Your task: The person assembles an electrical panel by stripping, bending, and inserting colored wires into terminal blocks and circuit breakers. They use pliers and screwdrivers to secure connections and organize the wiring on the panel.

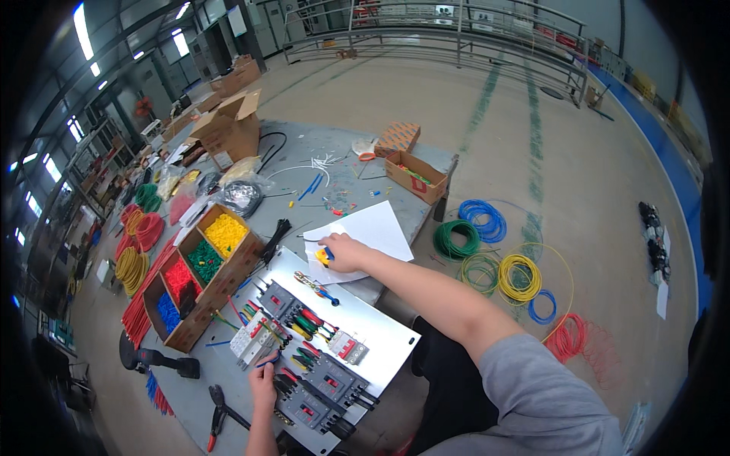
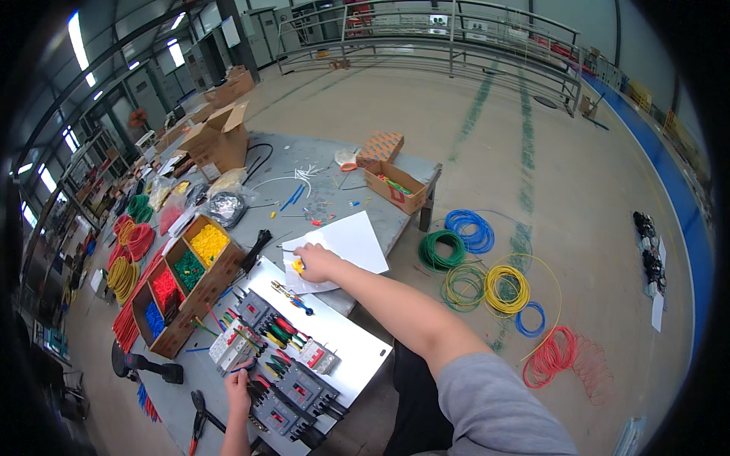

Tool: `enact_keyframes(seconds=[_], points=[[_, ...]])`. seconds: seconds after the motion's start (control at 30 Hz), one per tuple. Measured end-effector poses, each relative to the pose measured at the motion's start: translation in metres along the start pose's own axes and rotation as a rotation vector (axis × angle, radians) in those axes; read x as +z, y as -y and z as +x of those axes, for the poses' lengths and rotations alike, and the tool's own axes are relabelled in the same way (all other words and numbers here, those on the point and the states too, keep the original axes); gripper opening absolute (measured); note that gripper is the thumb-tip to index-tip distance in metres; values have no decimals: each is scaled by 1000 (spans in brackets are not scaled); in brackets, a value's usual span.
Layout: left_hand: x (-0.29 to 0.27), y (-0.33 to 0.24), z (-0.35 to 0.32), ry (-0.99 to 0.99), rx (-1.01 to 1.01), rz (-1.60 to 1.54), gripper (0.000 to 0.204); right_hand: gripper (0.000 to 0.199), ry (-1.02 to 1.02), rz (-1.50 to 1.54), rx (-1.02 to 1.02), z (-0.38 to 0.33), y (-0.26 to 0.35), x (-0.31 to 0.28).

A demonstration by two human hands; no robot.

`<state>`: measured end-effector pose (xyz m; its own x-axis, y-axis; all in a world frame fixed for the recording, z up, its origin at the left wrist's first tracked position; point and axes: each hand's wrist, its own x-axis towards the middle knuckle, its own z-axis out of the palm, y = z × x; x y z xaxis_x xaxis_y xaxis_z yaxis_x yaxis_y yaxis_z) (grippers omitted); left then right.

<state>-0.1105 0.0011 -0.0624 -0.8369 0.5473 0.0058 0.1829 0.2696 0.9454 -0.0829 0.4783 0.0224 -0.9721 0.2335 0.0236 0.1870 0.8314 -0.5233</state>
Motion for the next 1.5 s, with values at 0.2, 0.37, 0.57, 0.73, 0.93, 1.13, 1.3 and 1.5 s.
enact_keyframes(seconds=[0.2, 0.37, 0.57, 0.73, 0.93, 1.13, 1.3, 1.5], points=[[-8, -2, -10, -30, -76, -47, 33, 73, 53, -230, 7, 12, 7, 27], [-6, 0, -10, -33, 9, -99, 31, 76, 26, -200, 7, 15, 2, 18], [-14, -33, -21, -140, 31, -63, 26, 64, 64, 870, 213, 10, 37, -14], [-16, -113, -79, -237, -3, -221, 28, 55, 684, 1895, 84, -76, 133, -17], [7, -155, -120, -34, -98, -626, 21, 53, 521, 654, -427, -161, 229, 20], [9, -153, -137, 6, -226, -623, 22, 52, 605, 275, -524, -180, 251, 17], [-9, -130, -138, -80, -190, -417, 20, 43, 530, -59, -413, -157, 229, 11], [-47, -124, -94, -121, 192, 410, 20, 39, 123, -360, -296, -120, 199, -8]])
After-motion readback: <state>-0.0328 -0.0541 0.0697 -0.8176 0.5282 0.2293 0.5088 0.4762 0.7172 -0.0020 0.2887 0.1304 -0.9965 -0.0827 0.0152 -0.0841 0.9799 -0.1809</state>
